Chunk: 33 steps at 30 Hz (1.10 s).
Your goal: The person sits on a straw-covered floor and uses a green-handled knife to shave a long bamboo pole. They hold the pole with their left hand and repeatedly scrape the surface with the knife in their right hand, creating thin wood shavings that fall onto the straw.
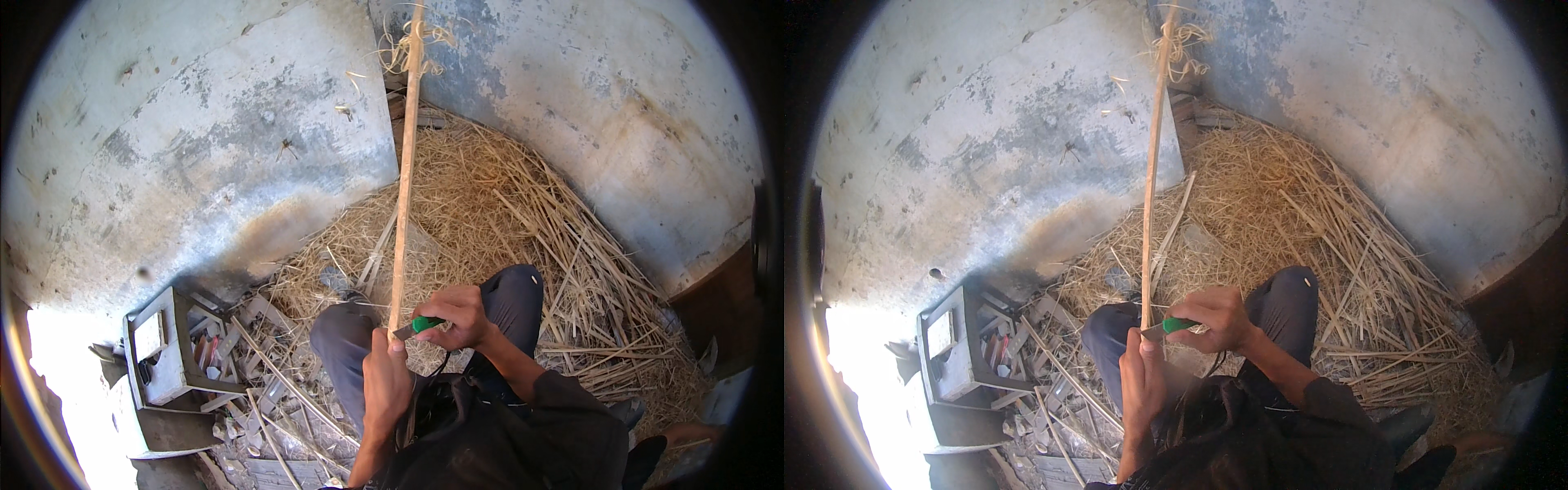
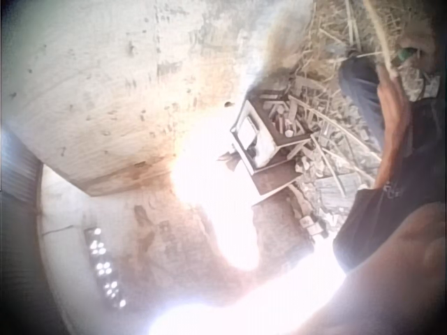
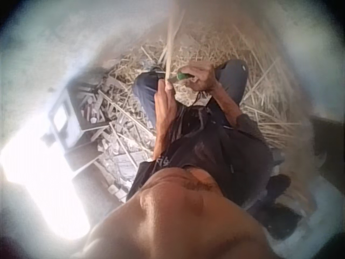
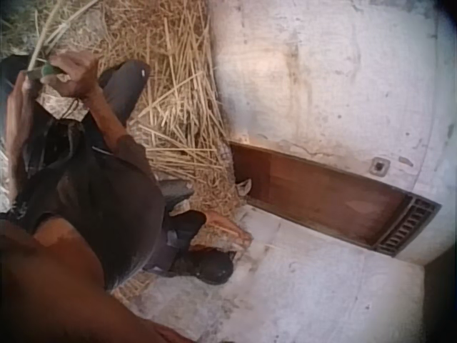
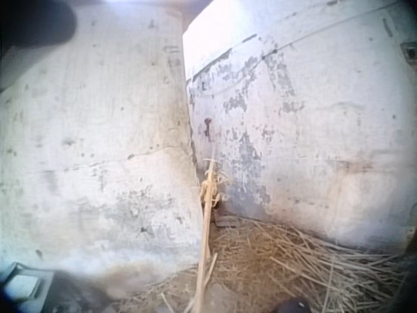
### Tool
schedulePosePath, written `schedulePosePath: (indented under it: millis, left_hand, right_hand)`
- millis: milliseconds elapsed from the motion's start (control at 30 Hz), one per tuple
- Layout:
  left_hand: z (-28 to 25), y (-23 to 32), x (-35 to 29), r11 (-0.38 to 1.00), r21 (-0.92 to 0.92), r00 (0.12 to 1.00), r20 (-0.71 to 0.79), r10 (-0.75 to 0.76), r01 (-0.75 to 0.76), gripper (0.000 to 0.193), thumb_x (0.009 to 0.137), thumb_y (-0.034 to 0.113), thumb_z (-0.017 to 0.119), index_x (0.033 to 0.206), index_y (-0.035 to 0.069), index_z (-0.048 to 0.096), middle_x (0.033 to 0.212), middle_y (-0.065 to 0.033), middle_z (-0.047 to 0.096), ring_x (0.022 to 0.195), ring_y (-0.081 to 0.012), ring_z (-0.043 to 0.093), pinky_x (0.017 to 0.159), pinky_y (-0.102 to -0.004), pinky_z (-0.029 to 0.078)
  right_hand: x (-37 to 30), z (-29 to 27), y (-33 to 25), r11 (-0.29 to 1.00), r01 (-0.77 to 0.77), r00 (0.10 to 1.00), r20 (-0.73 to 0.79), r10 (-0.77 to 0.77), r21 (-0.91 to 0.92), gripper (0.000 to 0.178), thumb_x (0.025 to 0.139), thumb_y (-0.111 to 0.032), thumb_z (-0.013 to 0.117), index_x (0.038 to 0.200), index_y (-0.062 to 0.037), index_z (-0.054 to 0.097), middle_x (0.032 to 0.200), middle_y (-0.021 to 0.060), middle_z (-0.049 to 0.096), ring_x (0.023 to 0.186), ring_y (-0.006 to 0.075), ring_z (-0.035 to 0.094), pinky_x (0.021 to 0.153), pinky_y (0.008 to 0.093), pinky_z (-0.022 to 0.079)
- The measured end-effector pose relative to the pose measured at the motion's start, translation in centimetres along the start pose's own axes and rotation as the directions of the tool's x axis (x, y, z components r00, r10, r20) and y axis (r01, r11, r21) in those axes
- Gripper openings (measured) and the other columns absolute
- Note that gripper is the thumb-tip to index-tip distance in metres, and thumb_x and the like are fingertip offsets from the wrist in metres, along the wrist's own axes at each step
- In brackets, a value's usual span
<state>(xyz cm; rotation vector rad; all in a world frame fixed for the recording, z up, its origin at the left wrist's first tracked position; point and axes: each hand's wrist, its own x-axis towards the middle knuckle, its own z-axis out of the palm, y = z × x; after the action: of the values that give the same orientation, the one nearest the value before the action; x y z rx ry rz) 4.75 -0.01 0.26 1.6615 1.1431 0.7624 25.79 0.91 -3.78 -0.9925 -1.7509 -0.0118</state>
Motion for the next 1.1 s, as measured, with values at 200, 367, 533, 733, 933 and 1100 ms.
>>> schedulePosePath:
  millis: [200,367,533,733,933,1100]
  left_hand:
    - [-0.1,0.2,0.1,0.999,-0.02,0.999,0.0,0.036,-0.036,0.027,0.116,0.023,0.047,0.117,-0.003,0.054,0.081,-0.0277,0.065,0.073,-0.0467,0.065,0.069,-0.0508,0.05]
    - [0.2,-0.2,0.0,0.999,-0.001,0.999,0.001,0.052,-0.052,0.024,0.115,0.02,0.048,0.117,-0.003,0.053,0.083,-0.0323,0.065,0.08,-0.0566,0.064,0.069,-0.0546,0.048]
    - [0.0,0.4,-0.2,0.998,0.022,0.998,-0.015,0.064,-0.063,0.023,0.115,0.019,0.048,0.116,-0.004,0.054,0.085,-0.035,0.065,0.086,-0.0606,0.063,0.07,-0.0581,0.047]
    - [0.6,-1.2,-0.2,0.987,0.085,0.987,-0.072,0.142,-0.136,0.038,0.119,0.028,0.04,0.102,-0.002,0.057,0.067,-0.0175,0.057,0.057,-0.0311,0.058,0.057,-0.0438,0.043]
    - [0.2,-0.9,-0.7,0.995,0.091,0.999,-0.011,0.04,-0.039,0.024,0.115,0.02,0.049,0.103,-0.001,0.053,0.076,-0.034,0.06,0.077,-0.0598,0.062,0.064,-0.0596,0.044]
    - [1.1,-2.8,-2.0,0.987,0.143,0.997,-0.005,0.079,-0.077,0.033,0.116,0.024,0.043,0.097,-0.001,0.053,0.071,-0.0278,0.061,0.068,-0.0533,0.065,0.06,-0.0504,0.047]
  right_hand:
    - [-0.3,0.3,0.0,0.998,-0.06,0.998,-0.015,0.06,-0.022,0.038,0.092,-0.044,0.086,0.094,-0.0065,0.08,0.072,0.0044,0.071,0.059,0.0219,0.07,0.054,0.034,0.052]
    - [0.3,0.2,-0.4,0.998,-0.057,0.998,-0.008,0.057,-0.029,0.038,0.091,-0.042,0.087,0.094,-0.0053,0.079,0.072,0.0048,0.072,0.059,0.0229,0.07,0.054,0.0338,0.053]
    - [0.5,-0.1,-0.5,0.996,-0.041,0.999,-0.027,0.039,-0.079,0.037,0.089,-0.041,0.089,0.096,-0.0067,0.08,0.073,0.0044,0.073,0.059,0.0227,0.07,0.055,0.0339,0.053]
    - [1.1,-0.9,-0.7,0.988,-0.015,1.0,-0.007,0.014,-0.153,0.038,0.088,-0.042,0.09,0.095,-0.0062,0.08,0.073,0.0036,0.074,0.057,0.0217,0.07,0.054,0.0333,0.053]
    - [1.7,-1.7,-1.3,0.976,-0.077,0.995,-0.07,0.064,-0.203,0.033,0.091,-0.038,0.088,0.095,-0.0053,0.08,0.071,0.005,0.072,0.056,0.023,0.067,0.054,0.0343,0.052]
    - [2.4,-3.3,1.1,0.942,-0.313,0.93,-0.239,0.279,-0.119,0.032,0.089,-0.033,0.09,0.099,-0.0043,0.081,0.087,0.0107,0.08,0.07,0.0229,0.078,0.06,0.0339,0.059]
